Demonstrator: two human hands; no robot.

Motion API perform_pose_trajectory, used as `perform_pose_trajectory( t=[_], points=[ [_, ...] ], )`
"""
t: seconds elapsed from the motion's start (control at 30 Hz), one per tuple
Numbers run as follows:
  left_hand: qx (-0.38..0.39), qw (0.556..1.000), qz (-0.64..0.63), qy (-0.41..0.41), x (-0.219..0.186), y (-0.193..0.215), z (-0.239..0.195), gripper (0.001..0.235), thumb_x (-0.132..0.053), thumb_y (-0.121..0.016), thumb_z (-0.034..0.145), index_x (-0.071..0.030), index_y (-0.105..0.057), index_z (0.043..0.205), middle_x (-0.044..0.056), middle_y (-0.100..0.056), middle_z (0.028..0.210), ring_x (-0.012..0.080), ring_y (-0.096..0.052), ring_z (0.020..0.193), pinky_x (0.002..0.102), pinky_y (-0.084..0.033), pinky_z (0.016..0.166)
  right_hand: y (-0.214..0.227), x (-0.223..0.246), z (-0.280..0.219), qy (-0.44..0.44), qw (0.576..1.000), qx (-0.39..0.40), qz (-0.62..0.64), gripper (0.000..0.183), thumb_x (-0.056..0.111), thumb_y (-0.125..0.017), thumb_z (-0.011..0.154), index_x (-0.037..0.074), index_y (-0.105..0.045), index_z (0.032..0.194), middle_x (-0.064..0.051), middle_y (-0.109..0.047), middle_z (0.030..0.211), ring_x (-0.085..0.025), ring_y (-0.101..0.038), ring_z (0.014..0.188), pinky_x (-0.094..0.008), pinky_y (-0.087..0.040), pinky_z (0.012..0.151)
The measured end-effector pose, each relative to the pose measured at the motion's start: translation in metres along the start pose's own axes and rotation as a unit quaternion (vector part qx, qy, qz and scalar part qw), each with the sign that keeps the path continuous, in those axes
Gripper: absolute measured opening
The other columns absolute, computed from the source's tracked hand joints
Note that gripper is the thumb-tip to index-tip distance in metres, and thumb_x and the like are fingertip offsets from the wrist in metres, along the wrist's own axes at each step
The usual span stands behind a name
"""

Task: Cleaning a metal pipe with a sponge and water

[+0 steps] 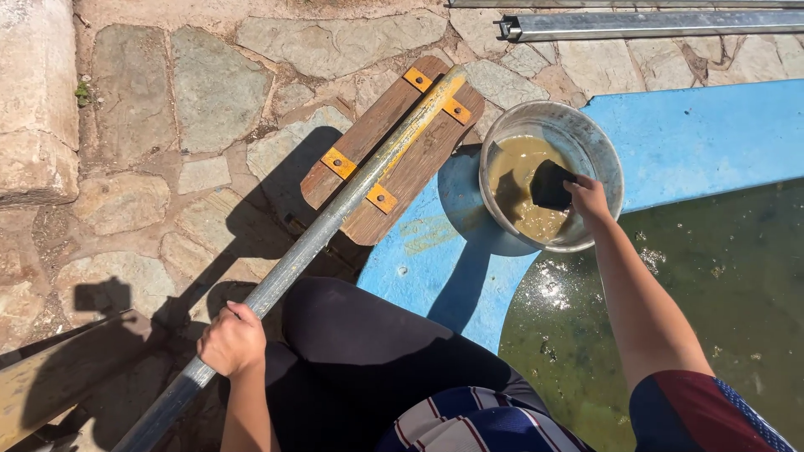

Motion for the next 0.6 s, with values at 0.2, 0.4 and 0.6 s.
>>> perform_pose_trajectory(
  t=[0.2, 0.4, 0.6],
  points=[
    [0.013, 1.0, -0.006, 0.007, 0.0, 0.0, 0.001, 0.046, -0.025, -0.055, 0.106, -0.012, -0.067, 0.064, 0.005, -0.064, 0.06, 0.0259, -0.062, 0.056, 0.038, -0.046, 0.057, 0.007, 0.016, -0.004, -0.055, 0.968, 0.04, 0.241, 0.017, 0.011, -0.061, 0.099, 0.011, -0.063, 0.116, -0.01, -0.066, 0.097, -0.027, -0.073, 0.085, -0.043, -0.064, 0.07],
    [0.019, 1.0, -0.01, 0.011, 0.0, 0.003, 0.002, 0.045, -0.025, -0.054, 0.105, -0.011, -0.067, 0.063, 0.005, -0.065, 0.061, 0.026, -0.062, 0.056, 0.038, -0.046, 0.056, -0.031, 0.079, -0.036, 0.048, 0.972, -0.092, 0.21, 0.018, 0.02, -0.06, 0.1, 0.013, -0.062, 0.116, 0.001, -0.053, 0.088, -0.011, -0.054, 0.077, -0.033, -0.055, 0.06],
    [0.022, 1.0, -0.011, 0.011, -0.002, 0.003, 0.003, 0.045, -0.023, -0.054, 0.104, -0.012, -0.066, 0.062, 0.004, -0.066, 0.062, 0.0255, -0.064, 0.058, 0.038, -0.048, 0.058, -0.188, 0.186, -0.106, 0.154, 0.97, -0.112, 0.154, 0.014, 0.022, -0.054, 0.099, 0.01, -0.06, 0.096, 0.0, -0.051, 0.074, -0.013, -0.044, 0.071, -0.035, -0.036, 0.065]
  ],
)
Point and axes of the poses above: each hand's wrist, its own z-axis towards the middle knuckle, its own y-axis out of the back of the hand, x = y × z, the point moved 9 cm from there along z, towards the middle knuckle
